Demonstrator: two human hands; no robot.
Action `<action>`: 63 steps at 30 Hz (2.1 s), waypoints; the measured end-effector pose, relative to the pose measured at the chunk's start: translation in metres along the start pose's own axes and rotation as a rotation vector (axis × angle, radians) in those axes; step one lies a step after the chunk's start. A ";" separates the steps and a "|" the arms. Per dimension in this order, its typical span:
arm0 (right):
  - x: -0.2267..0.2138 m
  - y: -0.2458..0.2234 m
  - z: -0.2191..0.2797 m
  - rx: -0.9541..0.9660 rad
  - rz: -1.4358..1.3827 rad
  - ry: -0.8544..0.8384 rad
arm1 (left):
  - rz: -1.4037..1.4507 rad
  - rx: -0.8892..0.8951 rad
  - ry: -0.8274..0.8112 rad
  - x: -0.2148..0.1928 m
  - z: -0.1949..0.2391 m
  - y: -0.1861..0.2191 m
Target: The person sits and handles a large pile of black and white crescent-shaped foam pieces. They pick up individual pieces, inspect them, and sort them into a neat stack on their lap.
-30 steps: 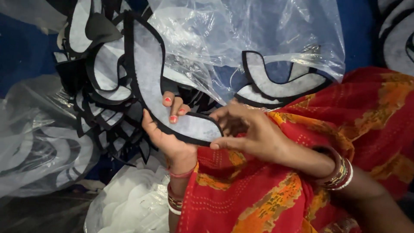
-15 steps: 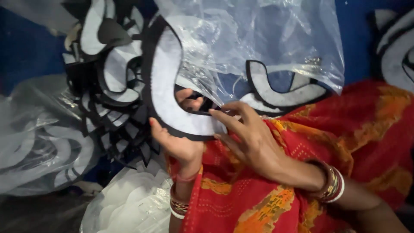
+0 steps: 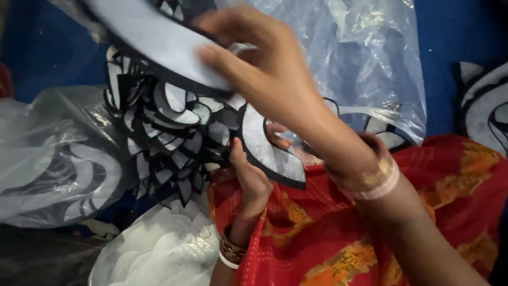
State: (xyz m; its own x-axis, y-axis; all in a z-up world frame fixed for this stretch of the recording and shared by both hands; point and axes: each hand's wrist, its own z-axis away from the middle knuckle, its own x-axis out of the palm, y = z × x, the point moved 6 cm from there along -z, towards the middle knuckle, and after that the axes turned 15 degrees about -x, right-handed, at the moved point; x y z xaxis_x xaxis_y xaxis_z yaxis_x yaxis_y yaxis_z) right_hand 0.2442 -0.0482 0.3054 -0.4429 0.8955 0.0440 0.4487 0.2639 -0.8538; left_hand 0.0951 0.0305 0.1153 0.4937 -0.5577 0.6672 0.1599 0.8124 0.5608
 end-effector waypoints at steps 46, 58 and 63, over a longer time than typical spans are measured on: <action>-0.072 0.083 0.174 0.746 -0.283 0.251 | -0.184 -0.184 -0.126 -0.026 -0.007 -0.066; -0.065 0.075 0.170 0.756 -0.331 0.207 | -0.364 -0.106 -0.074 -0.027 -0.008 -0.062; -0.061 0.081 0.178 0.736 -0.340 0.271 | -0.484 -0.019 -0.106 -0.040 -0.010 -0.068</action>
State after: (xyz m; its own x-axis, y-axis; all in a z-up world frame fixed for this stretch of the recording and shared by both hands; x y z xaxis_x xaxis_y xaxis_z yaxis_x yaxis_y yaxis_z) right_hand 0.1700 -0.1454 0.1412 -0.2193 0.8893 0.4013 -0.3352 0.3176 -0.8870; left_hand 0.0728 -0.0011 0.0459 0.2693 -0.8854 0.3789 0.3653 0.4579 0.8105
